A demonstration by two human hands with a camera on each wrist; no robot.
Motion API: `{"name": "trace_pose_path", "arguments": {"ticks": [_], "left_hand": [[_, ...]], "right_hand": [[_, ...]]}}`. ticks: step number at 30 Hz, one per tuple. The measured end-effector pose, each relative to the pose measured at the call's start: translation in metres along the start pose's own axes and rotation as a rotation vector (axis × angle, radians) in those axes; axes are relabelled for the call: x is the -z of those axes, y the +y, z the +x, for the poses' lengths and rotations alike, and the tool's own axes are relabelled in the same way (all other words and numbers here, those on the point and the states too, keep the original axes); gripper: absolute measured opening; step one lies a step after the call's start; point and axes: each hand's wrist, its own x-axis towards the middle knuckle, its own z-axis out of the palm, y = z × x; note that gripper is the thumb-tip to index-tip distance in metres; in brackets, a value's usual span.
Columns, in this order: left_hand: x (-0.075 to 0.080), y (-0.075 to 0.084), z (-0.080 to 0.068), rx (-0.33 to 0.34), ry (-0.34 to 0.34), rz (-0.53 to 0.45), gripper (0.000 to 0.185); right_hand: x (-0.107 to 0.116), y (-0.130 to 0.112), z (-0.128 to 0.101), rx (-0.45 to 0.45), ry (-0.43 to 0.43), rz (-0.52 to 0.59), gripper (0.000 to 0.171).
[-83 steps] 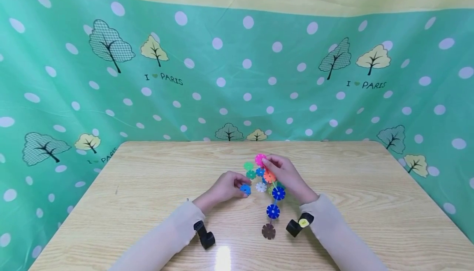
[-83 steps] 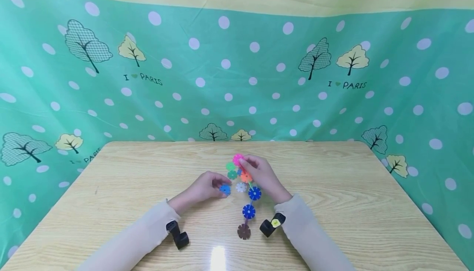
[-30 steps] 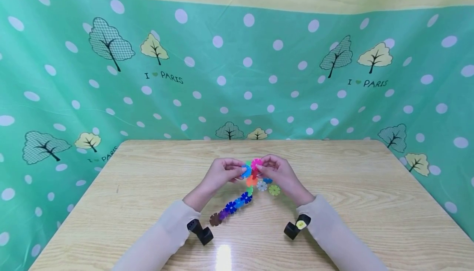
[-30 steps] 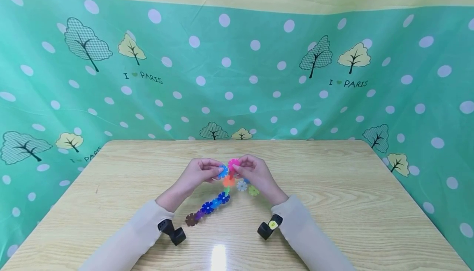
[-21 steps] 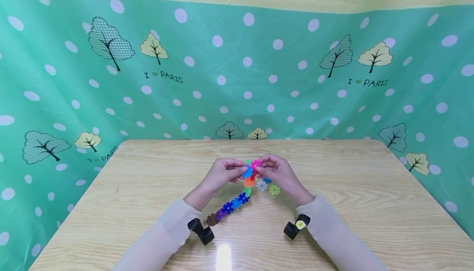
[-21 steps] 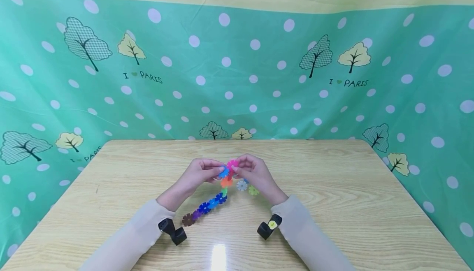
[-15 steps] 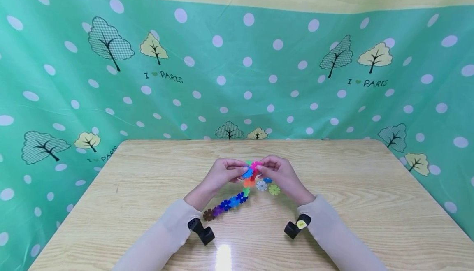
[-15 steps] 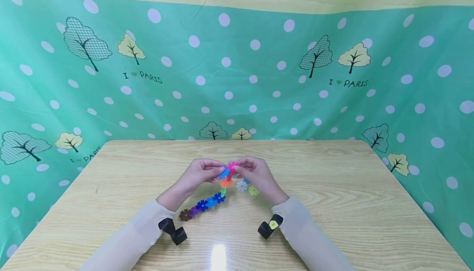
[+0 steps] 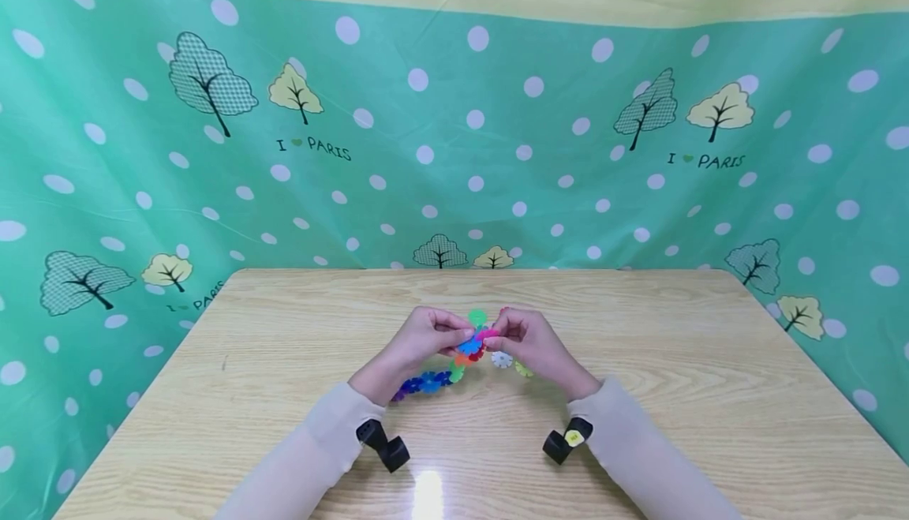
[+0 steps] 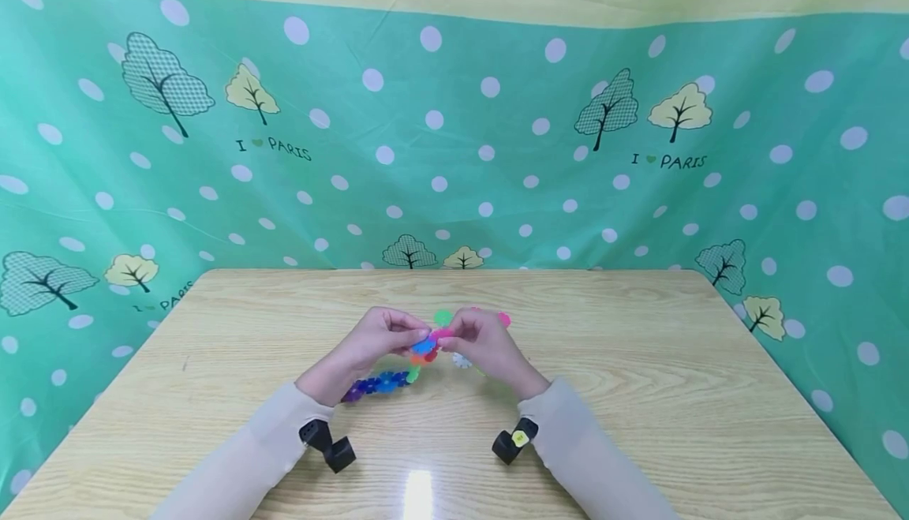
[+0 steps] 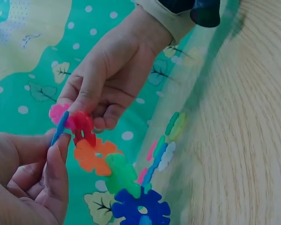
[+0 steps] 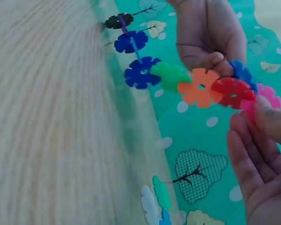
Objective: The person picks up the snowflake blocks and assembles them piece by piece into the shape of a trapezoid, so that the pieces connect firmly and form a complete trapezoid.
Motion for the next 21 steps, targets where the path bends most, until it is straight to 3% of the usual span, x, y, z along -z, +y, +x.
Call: {"name": "trace_pose_path", "arguments": {"ticks": [10,21], "left_hand": [[-0.002,0.000,0.000,0.050,0.045,0.037,0.018],[0.002,-0.001,0.002,0.065,0.028,-0.033,0.024]], "right_hand": [[0.000,0.001,0.000,-0.042,-0.032,-0.033,0.007],[0.009,0.006,0.000,-0.090,-0.054,-0.034,0.012]]}}
